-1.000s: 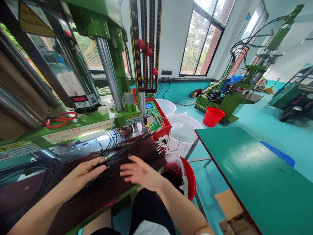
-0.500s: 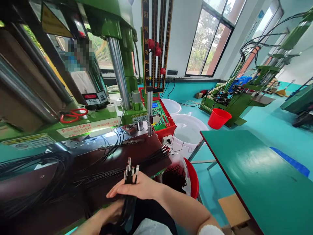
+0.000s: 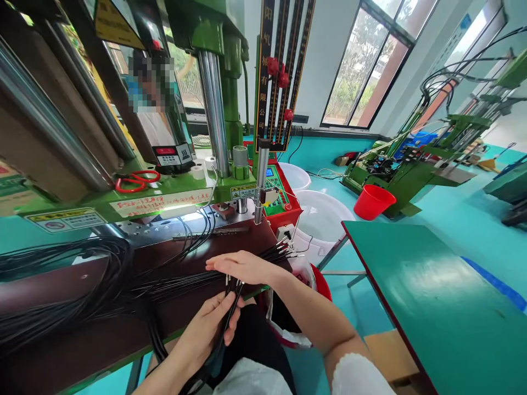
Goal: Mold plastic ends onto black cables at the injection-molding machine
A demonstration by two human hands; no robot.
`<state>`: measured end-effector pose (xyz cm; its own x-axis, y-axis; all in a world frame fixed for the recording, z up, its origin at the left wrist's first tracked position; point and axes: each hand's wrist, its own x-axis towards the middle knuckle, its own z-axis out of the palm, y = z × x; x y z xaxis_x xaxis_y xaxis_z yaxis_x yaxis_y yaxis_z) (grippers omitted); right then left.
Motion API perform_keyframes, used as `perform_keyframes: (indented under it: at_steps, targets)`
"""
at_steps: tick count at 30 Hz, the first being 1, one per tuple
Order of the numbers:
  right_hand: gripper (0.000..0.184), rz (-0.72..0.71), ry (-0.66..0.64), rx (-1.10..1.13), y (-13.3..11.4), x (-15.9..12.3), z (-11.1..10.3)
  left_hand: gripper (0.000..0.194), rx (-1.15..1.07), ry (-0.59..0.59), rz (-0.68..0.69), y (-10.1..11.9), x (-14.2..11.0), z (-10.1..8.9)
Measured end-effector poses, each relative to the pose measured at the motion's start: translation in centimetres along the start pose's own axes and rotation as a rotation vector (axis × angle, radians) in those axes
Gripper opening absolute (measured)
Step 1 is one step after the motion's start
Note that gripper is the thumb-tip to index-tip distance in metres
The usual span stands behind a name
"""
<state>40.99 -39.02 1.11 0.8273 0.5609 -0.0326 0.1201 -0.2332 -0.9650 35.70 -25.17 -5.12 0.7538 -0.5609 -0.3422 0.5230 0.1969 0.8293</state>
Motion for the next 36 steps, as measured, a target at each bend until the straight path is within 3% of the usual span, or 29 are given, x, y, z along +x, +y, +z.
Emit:
perform_keyframes:
  at_steps: [8,12,15,18,21,24,27,30,34,36]
  targets:
    - [0.052,0.114,-0.205,-0.103,1.7,0.1,0.7,0.035,-0.041,-0.010,-0.010,-0.3,1.2,0.0]
    - [0.064,0.024,-0.248,-0.206,1.7,0.8,0.8,0.033,-0.087,0.067,0.014,-0.5,1.6,0.2]
    - [0.078,-0.003,-0.266,-0.321,1.7,1.6,1.0,0.035,-0.108,0.063,0.002,-0.3,1.5,0.0]
    - [0.060,-0.035,-0.222,-0.378,2.2,2.9,0.3,0.033,-0.130,0.012,-0.035,0.1,1.4,-0.6]
    - [0.038,0.025,0.059,-0.647,3.3,5.0,-1.6,0.034,-0.220,0.080,0.001,0.5,1.7,-1.3]
    - [0.038,0.197,0.255,-1.026,4.7,7.1,-3.3,0.036,-0.293,0.225,0.089,0.8,2.2,-2.0]
    - [0.039,0.248,0.242,-1.096,5.4,7.9,-3.6,0.040,-0.313,0.320,0.153,0.9,2.6,-2.6]
    - [0.031,0.295,0.192,-1.068,4.9,7.1,-3.2,0.043,-0.289,0.342,0.173,1.0,2.5,-2.9]
    - [0.015,0.354,0.078,-0.894,3.9,3.8,-3.0,0.045,-0.237,0.299,0.162,1.0,2.5,-2.7]
    - [0.019,0.394,0.049,-0.795,3.8,1.6,-2.7,0.044,-0.196,0.281,0.135,0.9,2.8,-2.5]
